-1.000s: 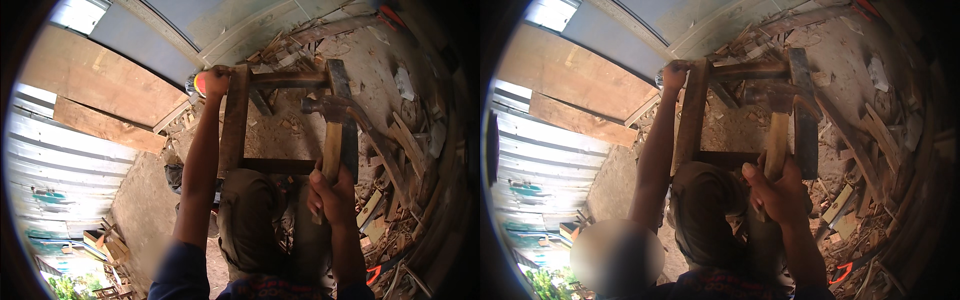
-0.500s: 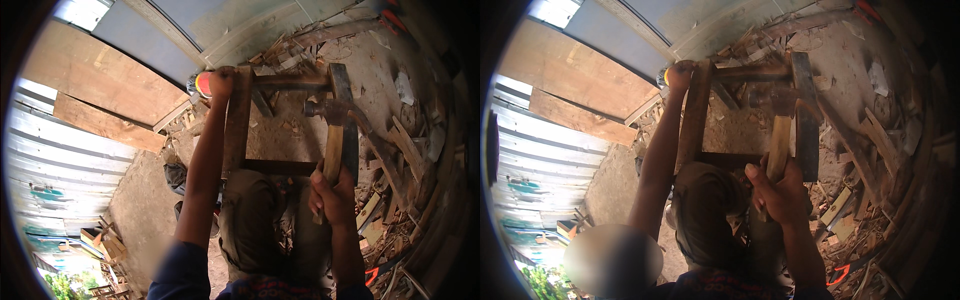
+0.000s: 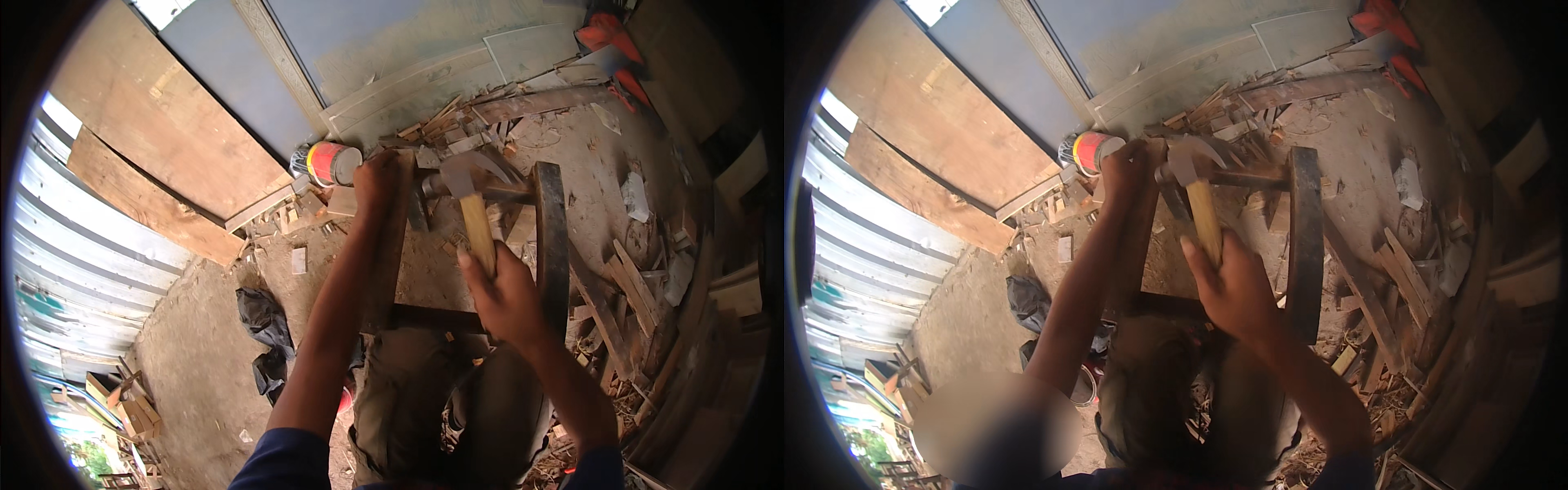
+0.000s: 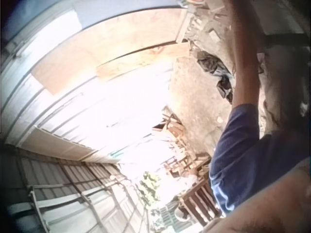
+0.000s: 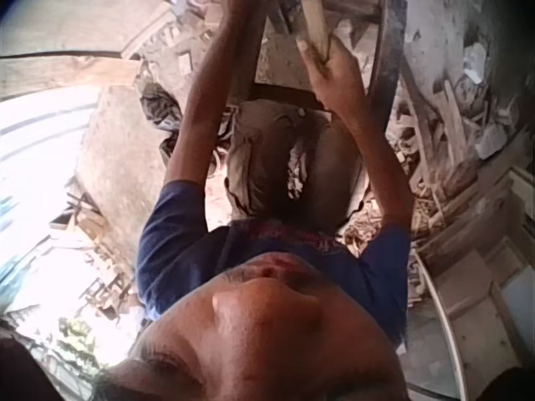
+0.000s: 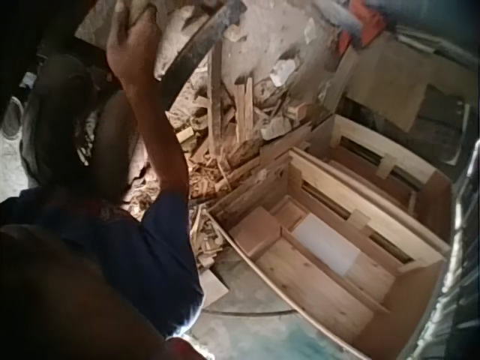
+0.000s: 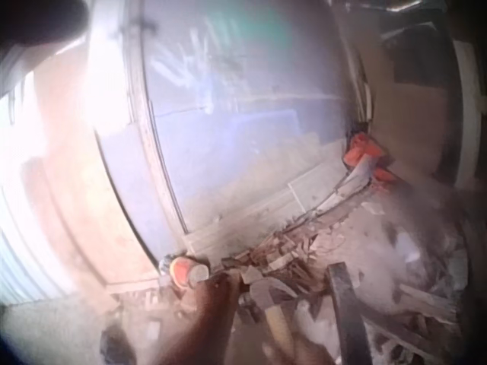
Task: The person assembles a wooden frame by hand, fitting pieces together and using a hammer to secure joints. They repeatedly adjust the frame's position and hammer different sections to ensure stability.
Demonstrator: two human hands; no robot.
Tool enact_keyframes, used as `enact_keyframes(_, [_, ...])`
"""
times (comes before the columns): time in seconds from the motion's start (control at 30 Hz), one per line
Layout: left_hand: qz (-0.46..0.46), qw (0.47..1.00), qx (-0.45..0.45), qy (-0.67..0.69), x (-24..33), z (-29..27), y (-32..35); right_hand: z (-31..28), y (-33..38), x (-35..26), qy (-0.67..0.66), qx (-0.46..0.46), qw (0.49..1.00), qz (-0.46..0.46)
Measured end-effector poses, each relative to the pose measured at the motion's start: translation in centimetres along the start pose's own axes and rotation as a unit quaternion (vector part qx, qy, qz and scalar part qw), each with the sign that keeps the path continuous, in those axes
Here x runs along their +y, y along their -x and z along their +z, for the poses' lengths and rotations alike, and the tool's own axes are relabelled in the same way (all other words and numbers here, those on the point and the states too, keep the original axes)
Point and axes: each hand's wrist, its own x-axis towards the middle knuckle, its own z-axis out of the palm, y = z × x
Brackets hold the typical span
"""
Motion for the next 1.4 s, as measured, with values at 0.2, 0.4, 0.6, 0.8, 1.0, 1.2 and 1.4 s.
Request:
enact_keyframes(0.2, [-0.024,1.000,-0.008,-0.004,0.8,-0.7,0.2,2.9,-8.5,0.1,0.100,-0.010,0.993,-0.061])
enact_keyframes(0.4, [-0.071,0.997,-0.023,0.030,0.9,-0.9,0.3,5.6,-12.8,2.1,0.171,0.000,0.980,-0.103])
enact_keyframes(0.6, [-0.073,0.996,-0.024,0.032,0.2,-1.2,0.2,5.8,-13.7,0.3,0.187,-0.044,0.981,-0.033])
enact_keyframes(0.8, [-0.079,0.995,-0.016,0.051,0.4,-1.0,0.5,6.3,-14.7,1.0,0.230,-0.045,0.971,-0.042])
enact_keyframes(1.0, [-0.052,0.998,0.007,0.041,-0.1,-0.8,0.5,6.2,-14.8,0.4,0.248,-0.039,0.966,-0.058])
enact_keyframes(1.2, [-0.057,0.997,0.010,0.046,-0.1,-0.6,0.6,6.4,-15.5,0.2,0.237,-0.045,0.969,-0.051])
enact_keyframes(1.4, [-0.072,0.997,-0.004,0.040,-0.2,-0.8,0.5,6.7,-15.6,1.2,0.244,-0.028,0.968,-0.057])
